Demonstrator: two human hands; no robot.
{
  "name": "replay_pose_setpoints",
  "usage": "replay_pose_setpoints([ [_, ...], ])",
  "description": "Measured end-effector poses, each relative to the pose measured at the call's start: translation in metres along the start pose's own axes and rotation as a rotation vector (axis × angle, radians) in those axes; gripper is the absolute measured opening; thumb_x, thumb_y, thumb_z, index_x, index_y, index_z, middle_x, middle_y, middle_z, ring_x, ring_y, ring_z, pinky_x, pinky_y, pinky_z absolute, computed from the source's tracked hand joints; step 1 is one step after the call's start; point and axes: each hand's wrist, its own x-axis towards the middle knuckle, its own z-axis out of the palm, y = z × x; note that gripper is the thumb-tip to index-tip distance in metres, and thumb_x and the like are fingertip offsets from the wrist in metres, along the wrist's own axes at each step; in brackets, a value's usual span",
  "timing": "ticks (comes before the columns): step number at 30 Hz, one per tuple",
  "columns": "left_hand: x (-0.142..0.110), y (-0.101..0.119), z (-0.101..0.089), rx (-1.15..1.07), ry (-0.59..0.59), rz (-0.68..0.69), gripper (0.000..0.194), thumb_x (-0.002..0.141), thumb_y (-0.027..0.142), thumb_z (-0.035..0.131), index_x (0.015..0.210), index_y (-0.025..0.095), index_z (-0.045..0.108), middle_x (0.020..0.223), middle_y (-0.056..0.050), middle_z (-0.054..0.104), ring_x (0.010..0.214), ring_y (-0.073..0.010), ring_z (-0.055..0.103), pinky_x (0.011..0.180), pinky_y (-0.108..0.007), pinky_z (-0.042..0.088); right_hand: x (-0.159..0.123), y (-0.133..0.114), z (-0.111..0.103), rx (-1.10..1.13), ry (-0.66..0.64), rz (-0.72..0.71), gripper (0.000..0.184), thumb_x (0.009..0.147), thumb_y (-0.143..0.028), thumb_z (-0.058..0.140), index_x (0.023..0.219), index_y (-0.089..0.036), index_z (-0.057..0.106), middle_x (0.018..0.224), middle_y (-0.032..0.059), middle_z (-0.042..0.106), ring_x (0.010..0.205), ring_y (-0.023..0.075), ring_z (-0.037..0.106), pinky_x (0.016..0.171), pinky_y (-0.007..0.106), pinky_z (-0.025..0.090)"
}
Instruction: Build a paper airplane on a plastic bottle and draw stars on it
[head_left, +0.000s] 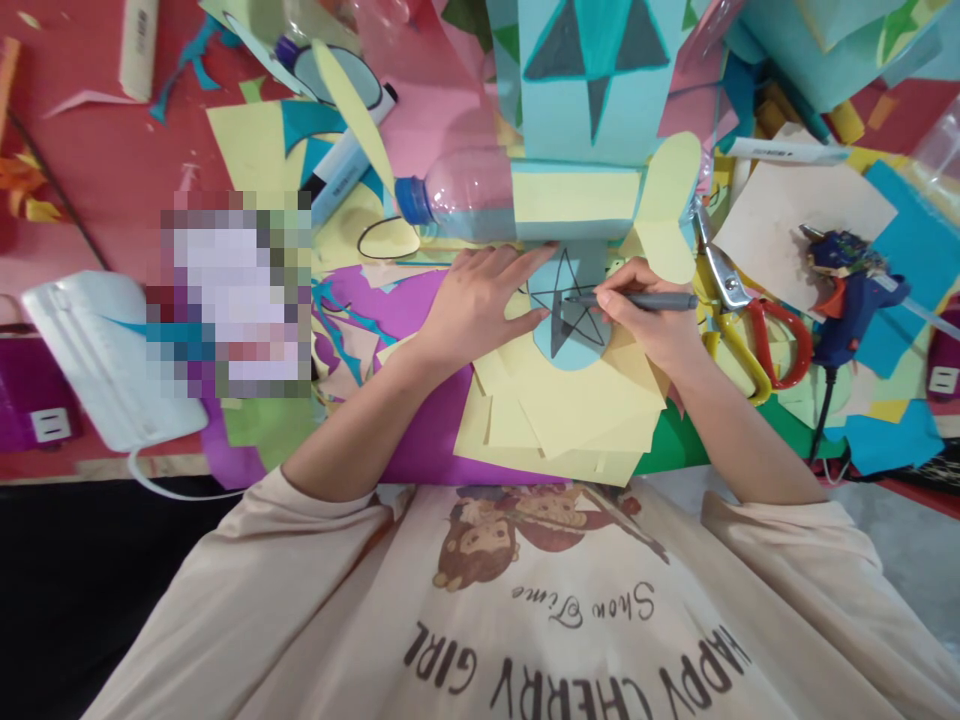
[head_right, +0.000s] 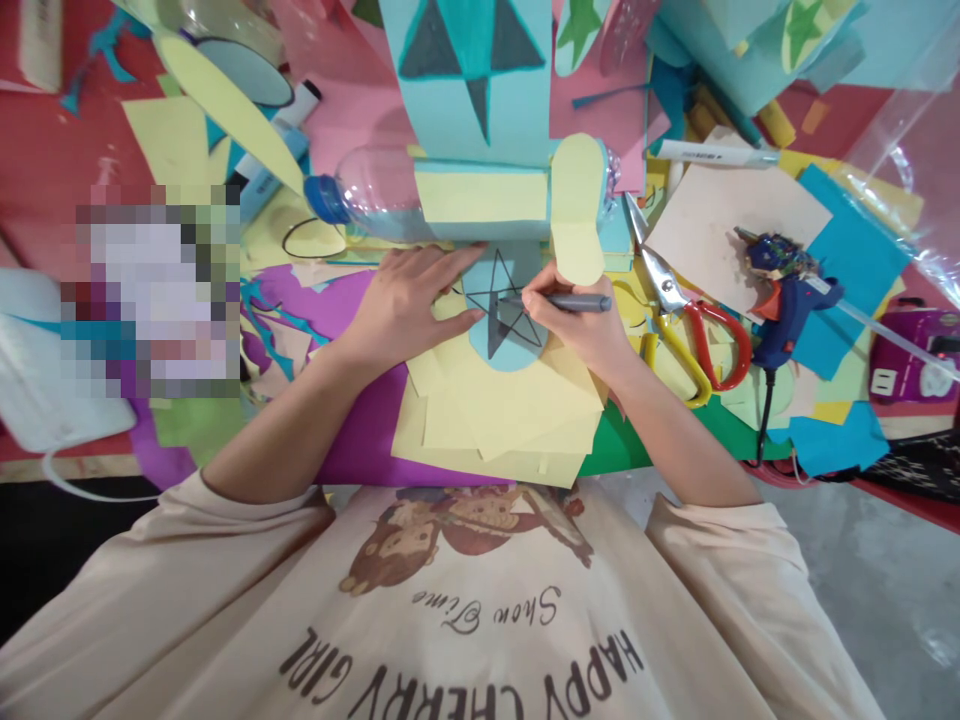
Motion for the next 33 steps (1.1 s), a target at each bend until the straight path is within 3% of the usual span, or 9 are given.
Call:
replay_pose_setpoints([
  [8,0.0,0.0,0.0,0.002,-0.01,0.003,0.056,0.088,0.038,0.058,0.14,0.019,0.05,0.107,-0.01,0.065,0.104,-0.0302,0.061,0.093,-0.043,0.043,0.001,0.0,0.001,-0.035,0.009,-0.02,0.02,0.08,-0.04,0.07,0.076,-0.022,0.063,0.067,-0.0008,0.061,0.061,0.0123,0.056,0.056,0.028,0.043],
  [24,0.0,-0.001,0.0,0.01,0.002,-0.008,0.055,0.087,0.039,0.059,0.138,0.022,0.052,0.106,-0.009,0.066,0.101,-0.0281,0.061,0.091,-0.04,0.043,-0.002,-0.01,0.0,-0.136,-0.076,0.016,0.018,0.078,-0.027,0.064,0.062,-0.021,0.058,0.055,-0.0038,0.054,0.053,0.0091,0.044,0.049,0.026,0.032],
  [27,0.0,-0.001,0.0,0.004,-0.01,-0.01,0.055,0.088,0.04,0.058,0.139,0.021,0.051,0.107,-0.009,0.066,0.102,-0.0288,0.061,0.092,-0.041,0.043,-0.002,-0.008,0.0,-0.114,-0.071,0.012,0.022,0.078,-0.032,0.068,0.061,-0.021,0.058,0.054,-0.0036,0.054,0.052,0.0096,0.045,0.049,0.026,0.034],
  [31,0.0,-0.001,0.0,-0.006,-0.006,-0.004,0.055,0.088,0.039,0.058,0.14,0.022,0.05,0.106,-0.009,0.066,0.103,-0.0284,0.061,0.093,-0.042,0.043,0.0,0.0,0.001,0.03,0.101,0.04,0.036,0.082,-0.054,0.065,0.065,-0.023,0.061,0.055,-0.0016,0.058,0.046,0.011,0.049,0.046,0.029,0.039],
  [33,0.0,-0.001,0.0,-0.004,-0.004,-0.002,0.056,0.088,0.039,0.057,0.141,0.022,0.05,0.105,-0.009,0.066,0.103,-0.0285,0.062,0.092,-0.042,0.043,0.0,0.002,0.001,0.058,0.125,0.067,0.04,0.083,-0.062,0.061,0.07,-0.024,0.062,0.055,-0.0012,0.059,0.043,0.0106,0.048,0.044,0.029,0.04],
])
